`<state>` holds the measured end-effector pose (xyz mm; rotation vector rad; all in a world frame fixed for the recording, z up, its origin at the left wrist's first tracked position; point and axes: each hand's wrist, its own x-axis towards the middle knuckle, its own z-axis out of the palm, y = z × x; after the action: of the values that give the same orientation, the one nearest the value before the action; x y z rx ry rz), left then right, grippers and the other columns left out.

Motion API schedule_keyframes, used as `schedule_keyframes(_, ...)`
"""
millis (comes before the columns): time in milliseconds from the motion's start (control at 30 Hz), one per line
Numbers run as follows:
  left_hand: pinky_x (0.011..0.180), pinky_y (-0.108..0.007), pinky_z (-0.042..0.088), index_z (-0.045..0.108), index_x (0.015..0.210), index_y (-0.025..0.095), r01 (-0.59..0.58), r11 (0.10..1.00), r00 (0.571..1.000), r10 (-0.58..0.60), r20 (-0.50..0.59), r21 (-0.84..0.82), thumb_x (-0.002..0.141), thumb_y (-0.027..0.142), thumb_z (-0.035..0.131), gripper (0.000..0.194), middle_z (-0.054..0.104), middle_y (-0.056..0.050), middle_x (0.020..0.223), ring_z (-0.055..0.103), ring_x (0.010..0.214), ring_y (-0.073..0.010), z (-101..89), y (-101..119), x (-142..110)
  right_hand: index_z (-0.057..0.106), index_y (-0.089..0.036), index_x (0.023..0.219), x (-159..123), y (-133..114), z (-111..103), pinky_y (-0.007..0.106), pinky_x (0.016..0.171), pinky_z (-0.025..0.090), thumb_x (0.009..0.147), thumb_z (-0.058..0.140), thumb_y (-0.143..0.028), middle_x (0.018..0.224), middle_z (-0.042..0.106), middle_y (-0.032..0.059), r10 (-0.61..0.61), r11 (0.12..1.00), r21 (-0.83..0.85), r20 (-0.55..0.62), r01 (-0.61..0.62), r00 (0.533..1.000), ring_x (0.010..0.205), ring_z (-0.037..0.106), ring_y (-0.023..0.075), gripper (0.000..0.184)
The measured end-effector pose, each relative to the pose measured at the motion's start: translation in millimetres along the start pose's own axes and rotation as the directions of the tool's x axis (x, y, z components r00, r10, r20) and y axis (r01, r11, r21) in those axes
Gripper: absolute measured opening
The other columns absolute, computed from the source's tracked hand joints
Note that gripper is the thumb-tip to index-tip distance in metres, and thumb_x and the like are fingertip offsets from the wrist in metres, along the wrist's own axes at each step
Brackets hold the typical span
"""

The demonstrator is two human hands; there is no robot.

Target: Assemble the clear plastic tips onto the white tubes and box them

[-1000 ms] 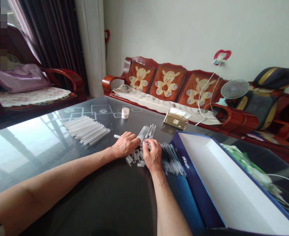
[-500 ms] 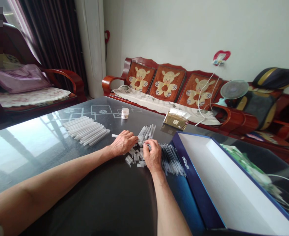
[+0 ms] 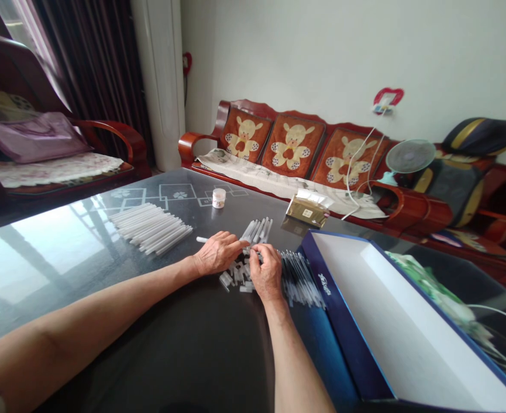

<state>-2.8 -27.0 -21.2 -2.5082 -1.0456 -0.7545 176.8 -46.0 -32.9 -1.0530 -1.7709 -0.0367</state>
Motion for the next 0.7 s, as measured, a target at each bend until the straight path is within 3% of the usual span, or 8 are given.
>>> schedule_keyframes(133, 0.068, -0.032, 0.035, 0.063, 0.104, 0.024, 0.085, 0.996, 0.995, -0.084, -0.051, 0.016, 0.095, 0.045, 0.034, 0.037, 0.056, -0.003, 0.073, 0.049, 0.07, -0.0172, -1.8, -4.0, -0.7, 0.058, -0.019, 0.083, -1.3, 6.2, -2.9, 0.034, 0.079, 0.047, 0.088, 0.045, -0.029, 0.084, 0.062, 0.0068, 0.111, 0.993, -0.015, -0.124, -0.114, 0.986, 0.083, 0.059, 0.0194, 0.017)
schedule_keyframes(233, 0.068, -0.032, 0.034, 0.066, 0.088, 0.02, 0.132, 0.991, 0.989, -0.13, -0.07, 0.026, 0.095, 0.044, 0.034, 0.04, 0.055, -0.004, 0.071, 0.049, 0.07, -0.0167, 1.1, -7.2, -1.2, 0.058, -0.019, 0.083, -1.1, 12.5, -4.7, 0.035, 0.077, 0.047, 0.087, 0.044, -0.03, 0.083, 0.062, 0.0067, 0.188, 0.978, -0.041, -0.237, -0.203, 0.953, 0.082, 0.058, 0.0202, 0.019)
schedule_keyframes(367, 0.068, -0.032, 0.033, 0.065, 0.082, 0.019, 0.114, 0.993, 0.991, -0.112, -0.07, 0.035, 0.095, 0.039, 0.035, 0.039, 0.054, -0.005, 0.069, 0.048, 0.069, -0.0168, 4.4, -6.9, -1.5, 0.058, -0.018, 0.098, 2.0, 6.7, -5.3, 0.04, 0.085, 0.045, 0.085, 0.046, -0.027, 0.097, 0.062, 0.0112, 0.071, 0.985, -0.128, -0.313, -0.117, 0.947, 0.094, 0.057, 0.0241, 0.02)
schedule_keyframes(467, 0.068, -0.032, 0.033, 0.065, 0.083, 0.02, 0.087, 0.996, 0.993, -0.084, -0.081, 0.036, 0.095, 0.038, 0.035, 0.038, 0.054, -0.004, 0.069, 0.047, 0.069, -0.0172, 4.2, -4.2, -1.8, 0.058, -0.019, 0.107, 3.1, -8.7, -4.3, 0.045, 0.096, 0.037, 0.086, 0.047, -0.024, 0.107, 0.062, 0.0118, -0.085, 0.976, -0.213, -0.155, 0.051, 0.984, 0.105, 0.055, 0.0258, 0.024)
schedule_keyframes(567, 0.069, -0.033, 0.033, 0.065, 0.084, 0.02, 0.063, 0.998, 0.993, -0.059, -0.103, 0.03, 0.095, 0.038, 0.034, 0.037, 0.053, -0.004, 0.07, 0.046, 0.07, -0.0175, 2.3, -2.0, -2.2, 0.059, -0.02, 0.107, 1.2, -22.0, -2.6, 0.048, 0.102, 0.031, 0.088, 0.046, -0.022, 0.106, 0.065, 0.009, -0.135, 0.954, -0.266, 0.037, 0.14, 0.99, 0.106, 0.055, 0.025, 0.023)
schedule_keyframes(700, 0.07, -0.032, 0.034, 0.065, 0.088, 0.019, 0.021, 1.0, 0.994, -0.019, -0.11, 0.02, 0.096, 0.039, 0.034, 0.038, 0.053, -0.004, 0.072, 0.045, 0.072, -0.0177, -0.9, -2.3, -1.5, 0.063, -0.021, 0.103, -1.0, -25.2, -2.0, 0.042, 0.096, 0.038, 0.09, 0.044, -0.02, 0.097, 0.067, 0.0074, -0.139, 0.951, -0.256, 0.158, 0.176, 0.978, 0.095, 0.058, 0.0217, 0.023)
